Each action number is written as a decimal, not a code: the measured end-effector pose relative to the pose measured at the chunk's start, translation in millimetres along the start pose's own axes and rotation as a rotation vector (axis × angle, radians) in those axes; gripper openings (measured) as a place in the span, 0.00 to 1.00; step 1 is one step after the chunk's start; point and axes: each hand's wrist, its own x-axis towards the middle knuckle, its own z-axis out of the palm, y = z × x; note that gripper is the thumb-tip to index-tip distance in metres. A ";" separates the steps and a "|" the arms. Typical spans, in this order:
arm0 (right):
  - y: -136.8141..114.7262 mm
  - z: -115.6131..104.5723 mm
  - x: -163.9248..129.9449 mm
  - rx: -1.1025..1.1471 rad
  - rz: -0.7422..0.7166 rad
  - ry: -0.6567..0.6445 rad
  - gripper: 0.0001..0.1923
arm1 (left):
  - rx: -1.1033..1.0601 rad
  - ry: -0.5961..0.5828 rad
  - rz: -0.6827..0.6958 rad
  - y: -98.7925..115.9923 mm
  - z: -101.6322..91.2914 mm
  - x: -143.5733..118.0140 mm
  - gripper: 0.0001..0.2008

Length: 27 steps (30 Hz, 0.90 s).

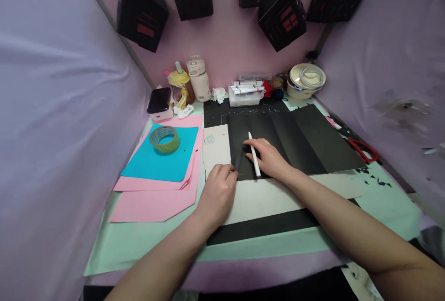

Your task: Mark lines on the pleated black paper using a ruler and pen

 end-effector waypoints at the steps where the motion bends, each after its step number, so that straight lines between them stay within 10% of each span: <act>1: -0.1 -0.3 -0.2 0.009 -0.001 -0.001 0.18 | -0.001 -0.012 0.004 1.6 1.3 -0.8 0.11; 7: 0.0 -1.8 -1.1 0.037 -0.035 -0.037 0.19 | -0.076 -0.072 -0.054 5.3 4.4 -0.6 0.15; 15: -2.2 -2.3 -2.1 0.056 0.013 -0.024 0.21 | -0.109 0.191 -0.100 1.2 -7.4 3.4 0.17; 27: -0.4 -1.9 -2.1 0.041 0.005 -0.021 0.20 | -0.078 -0.169 -0.121 8.0 1.9 1.3 0.25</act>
